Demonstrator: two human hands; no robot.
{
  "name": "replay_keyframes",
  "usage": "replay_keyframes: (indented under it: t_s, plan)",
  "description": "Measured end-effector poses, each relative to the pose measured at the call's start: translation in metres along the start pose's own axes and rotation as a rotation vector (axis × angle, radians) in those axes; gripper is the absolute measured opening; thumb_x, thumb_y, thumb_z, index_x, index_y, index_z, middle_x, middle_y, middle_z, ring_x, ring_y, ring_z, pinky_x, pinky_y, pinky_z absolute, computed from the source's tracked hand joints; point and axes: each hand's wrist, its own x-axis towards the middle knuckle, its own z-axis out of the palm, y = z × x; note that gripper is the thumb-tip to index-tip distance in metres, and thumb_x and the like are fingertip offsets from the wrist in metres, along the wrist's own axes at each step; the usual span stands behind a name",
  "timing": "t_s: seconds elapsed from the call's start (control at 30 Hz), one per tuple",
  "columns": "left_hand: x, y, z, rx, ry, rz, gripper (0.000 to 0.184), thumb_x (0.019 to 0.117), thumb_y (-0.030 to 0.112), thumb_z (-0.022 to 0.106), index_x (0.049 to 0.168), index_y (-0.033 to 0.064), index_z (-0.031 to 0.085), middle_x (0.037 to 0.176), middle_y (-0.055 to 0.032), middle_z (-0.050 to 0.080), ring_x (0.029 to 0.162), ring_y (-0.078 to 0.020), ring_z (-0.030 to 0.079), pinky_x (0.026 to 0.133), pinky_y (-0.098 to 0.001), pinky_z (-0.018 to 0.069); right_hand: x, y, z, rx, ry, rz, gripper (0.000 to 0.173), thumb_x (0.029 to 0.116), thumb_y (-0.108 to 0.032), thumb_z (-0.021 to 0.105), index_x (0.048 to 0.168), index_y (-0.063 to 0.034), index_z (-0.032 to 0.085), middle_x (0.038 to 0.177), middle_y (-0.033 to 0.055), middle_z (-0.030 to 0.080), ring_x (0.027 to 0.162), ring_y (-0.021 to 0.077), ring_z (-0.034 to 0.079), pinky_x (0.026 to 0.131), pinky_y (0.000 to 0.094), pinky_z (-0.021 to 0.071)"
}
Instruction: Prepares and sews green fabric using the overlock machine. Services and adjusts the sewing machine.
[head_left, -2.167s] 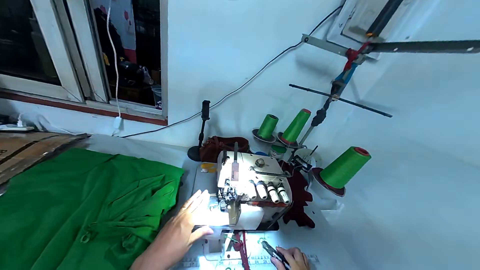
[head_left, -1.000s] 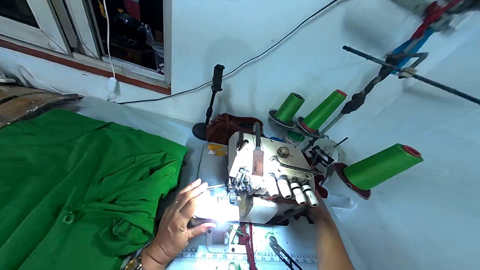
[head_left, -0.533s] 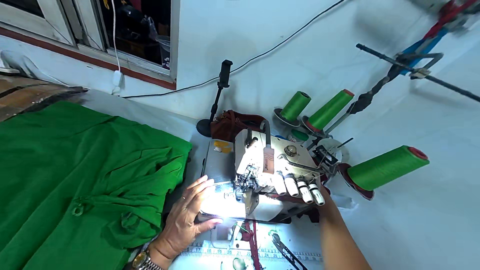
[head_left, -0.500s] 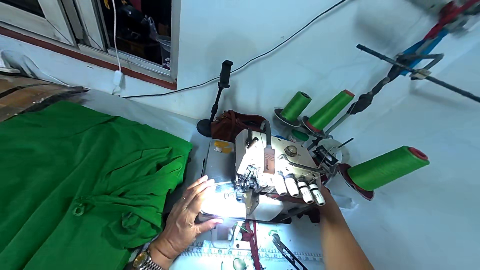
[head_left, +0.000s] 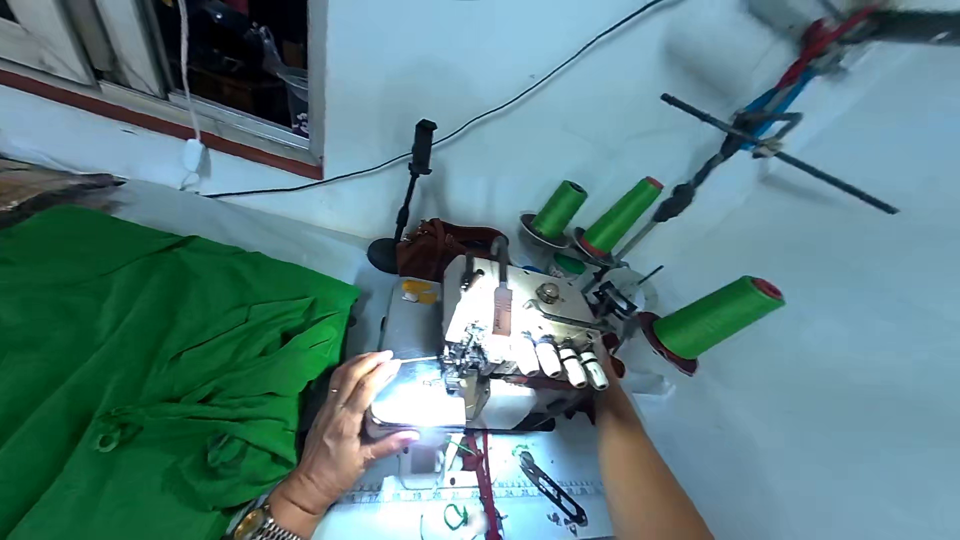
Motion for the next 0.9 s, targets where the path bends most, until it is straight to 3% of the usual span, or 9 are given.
replay_keyframes:
  t_s: [0.1,0.17,0.27,0.37,0.47,0.53,0.63,0.77,0.9]
  plan:
    - [0.000,-0.002,0.001,0.000,-0.010,-0.001,0.091,0.0863,0.081,0.050,0.135,0.0055,0.060,0.138,-0.0154,0.060,0.132,-0.0274,0.053,0.111,-0.0422,0.0420,-0.005,0.000,0.005,0.210,0.240,0.233,0.041,0.1096,-0.025,0.048,0.104,0.0096,0.070,0.104,0.0304,0.068,0.102,0.0434,0.064,0.093,0.0622,0.0462]
    - [0.000,-0.002,0.000,0.021,-0.005,0.010,0.092,0.0866,0.082,0.048,0.134,0.0036,0.060,0.136,-0.0171,0.061,0.130,-0.0298,0.054,0.111,-0.0437,0.0411,-0.032,-0.013,0.001,0.363,0.369,0.313,0.049,0.1121,-0.030,0.039,0.109,0.0083,0.069,0.105,0.0266,0.068,0.100,0.0382,0.064,0.091,0.0584,0.0477]
    - [0.000,-0.002,0.000,0.043,0.002,0.012,0.094,0.0867,0.082,0.047,0.134,0.0020,0.059,0.136,-0.0183,0.061,0.129,-0.0313,0.055,0.110,-0.0441,0.0413,-0.072,-0.014,0.009,0.559,0.534,0.266,0.053,0.1129,-0.033,0.031,0.096,0.0037,0.065,0.075,0.0076,0.061,0.066,0.0141,0.061,0.064,0.0334,0.0537]
    - [0.000,-0.002,0.000,0.033,0.000,0.012,0.094,0.0866,0.081,0.049,0.135,0.0015,0.058,0.136,-0.0195,0.060,0.128,-0.0306,0.056,0.109,-0.0436,0.0443,-0.107,-0.004,0.023,0.558,0.515,0.014,0.038,0.1076,-0.020,0.040,0.096,0.0068,0.063,0.076,0.0039,0.061,0.068,0.0060,0.061,0.068,0.0252,0.0546]
    - [-0.001,-0.002,0.001,0.012,-0.002,0.003,0.094,0.0867,0.081,0.049,0.138,0.0025,0.057,0.139,-0.0186,0.059,0.130,-0.0289,0.055,0.109,-0.0428,0.0449,-0.122,-0.002,0.038,0.364,0.469,-0.160,0.026,0.0907,-0.018,0.069,0.100,0.0067,0.067,0.082,0.0082,0.068,0.073,0.0088,0.066,0.069,0.0259,0.0568]
    - [-0.002,-0.001,0.000,0.010,-0.003,-0.002,0.093,0.0875,0.081,0.048,0.137,0.0020,0.056,0.139,-0.0185,0.058,0.132,-0.0286,0.054,0.110,-0.0429,0.0440,-0.125,-0.005,0.046,0.270,0.474,-0.152,0.030,0.0876,-0.019,0.076,0.101,0.0059,0.068,0.081,0.0109,0.069,0.072,0.0147,0.068,0.070,0.0334,0.0583]
    - [-0.002,0.000,-0.001,0.017,-0.002,-0.015,0.094,0.0872,0.081,0.048,0.137,0.0020,0.057,0.140,-0.0177,0.059,0.132,-0.0279,0.055,0.110,-0.0425,0.0449,-0.128,-0.011,0.050,0.172,0.543,-0.201,0.024,0.0905,-0.015,0.073,0.100,0.0075,0.069,0.082,0.0153,0.070,0.073,0.0228,0.070,0.071,0.0418,0.0592]
    - [-0.003,-0.002,0.001,0.009,0.002,-0.006,0.091,0.0878,0.080,0.050,0.138,0.0040,0.057,0.141,-0.0159,0.058,0.134,-0.0268,0.053,0.112,-0.0428,0.0432,-0.127,-0.010,0.052,0.169,0.614,-0.231,0.019,0.0945,-0.014,0.066,0.096,0.0051,0.070,0.079,0.0122,0.069,0.069,0.0179,0.068,0.067,0.0352,0.0578]
    - [-0.005,-0.004,0.002,0.006,0.003,-0.002,0.089,0.0883,0.079,0.050,0.139,0.0058,0.057,0.143,-0.0147,0.057,0.135,-0.0252,0.052,0.112,-0.0415,0.0432,-0.126,-0.023,0.051,0.134,0.728,-0.194,0.019,0.0945,-0.007,0.059,0.092,0.0083,0.070,0.082,0.0188,0.069,0.073,0.0261,0.069,0.070,0.0418,0.0570]
